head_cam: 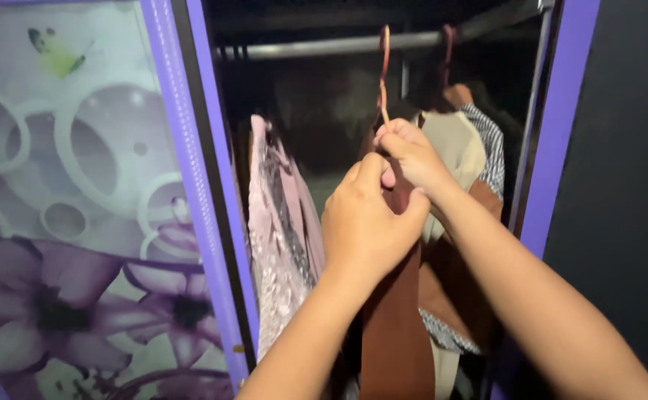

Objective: Hanging a brown dress on a pink hanger and placing it in a closet.

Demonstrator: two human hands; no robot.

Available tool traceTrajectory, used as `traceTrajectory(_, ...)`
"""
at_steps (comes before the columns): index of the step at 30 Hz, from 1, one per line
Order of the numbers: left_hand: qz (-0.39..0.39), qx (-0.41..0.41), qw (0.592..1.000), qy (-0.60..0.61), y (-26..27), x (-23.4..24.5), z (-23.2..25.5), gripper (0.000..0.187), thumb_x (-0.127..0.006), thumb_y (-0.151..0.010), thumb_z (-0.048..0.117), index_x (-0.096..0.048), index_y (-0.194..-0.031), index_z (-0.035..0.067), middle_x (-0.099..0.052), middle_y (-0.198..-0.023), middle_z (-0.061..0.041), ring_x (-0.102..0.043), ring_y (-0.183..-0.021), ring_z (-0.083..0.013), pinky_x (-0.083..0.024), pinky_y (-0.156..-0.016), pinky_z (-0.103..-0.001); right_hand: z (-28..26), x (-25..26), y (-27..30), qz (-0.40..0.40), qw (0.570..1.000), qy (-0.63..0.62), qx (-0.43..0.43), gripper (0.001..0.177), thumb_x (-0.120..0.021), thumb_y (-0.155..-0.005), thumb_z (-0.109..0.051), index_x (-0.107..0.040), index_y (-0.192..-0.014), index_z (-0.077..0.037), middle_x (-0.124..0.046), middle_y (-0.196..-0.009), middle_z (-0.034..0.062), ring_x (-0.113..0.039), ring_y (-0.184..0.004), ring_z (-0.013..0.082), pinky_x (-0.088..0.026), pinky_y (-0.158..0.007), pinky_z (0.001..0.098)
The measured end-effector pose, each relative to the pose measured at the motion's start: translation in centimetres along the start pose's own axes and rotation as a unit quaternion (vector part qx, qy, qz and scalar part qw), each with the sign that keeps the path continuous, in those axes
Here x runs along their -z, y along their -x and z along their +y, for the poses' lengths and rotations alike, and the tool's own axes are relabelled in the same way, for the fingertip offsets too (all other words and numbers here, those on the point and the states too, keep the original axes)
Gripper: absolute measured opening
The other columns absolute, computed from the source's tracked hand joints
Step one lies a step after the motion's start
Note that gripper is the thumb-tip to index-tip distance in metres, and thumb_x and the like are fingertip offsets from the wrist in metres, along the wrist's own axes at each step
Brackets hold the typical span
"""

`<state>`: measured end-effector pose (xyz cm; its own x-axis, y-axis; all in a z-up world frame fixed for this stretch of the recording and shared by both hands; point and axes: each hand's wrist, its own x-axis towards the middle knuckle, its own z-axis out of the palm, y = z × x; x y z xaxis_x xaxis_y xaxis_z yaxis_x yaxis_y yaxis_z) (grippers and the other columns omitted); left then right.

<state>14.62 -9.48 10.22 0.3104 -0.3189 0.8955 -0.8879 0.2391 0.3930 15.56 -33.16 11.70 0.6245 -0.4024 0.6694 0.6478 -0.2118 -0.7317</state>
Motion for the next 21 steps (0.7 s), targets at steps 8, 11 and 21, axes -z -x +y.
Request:
traceTrajectory(8,0.042,-0.04,0.997,-0.049,-5.2,-4.3,-0.2,0.04,-0.067,-0.08,0.03,-0.062,-0.111,0.006,-0.074,-0.092,-0.015,-0.072,-0.083,-0.0396,-0.056,-0.071,-0.049,-0.9,3.4,-7.1,-0.013,0.998,0.054,0.034,0.013,-0.057,-0.103,-0.017,-0.06,-0.095,-0.006,-0.059,-0.067,0.0002,-0.054,-0.051,0.0086,-0.044,-0.046,0.0253)
traceTrajectory(11,0.049,-0.05,0.996,-0.063,-7.5,-5.5,-0.5,0.044,-0.065,-0.08,0.03,-0.061,-0.116,0.004,-0.075,-0.093,-0.016,-0.073,-0.082,-0.0389,-0.056,-0.069,-0.049,-1.5,4.5,-10.1,-0.014,0.997,0.058,0.038,0.014,-0.058,-0.102,-0.017,-0.061,-0.092,-0.007,-0.062,-0.07,0.0,-0.057,-0.057,0.0083,-0.046,-0.051,0.0248)
traceTrajectory(21,0.024,-0.038,0.989,-0.14,-11.8,-6.7,-1.1,0.047,-0.064,-0.08,0.029,-0.059,-0.118,0.003,-0.074,-0.088,-0.017,-0.072,-0.077,-0.0407,-0.056,-0.065,-0.051,-1.5,5.9,-15.6,0.016,0.992,0.126,0.016,0.019,-0.063,-0.097,-0.023,-0.063,-0.081,-0.012,-0.06,-0.07,-0.0027,-0.055,-0.058,0.0069,-0.042,-0.048,0.0257)
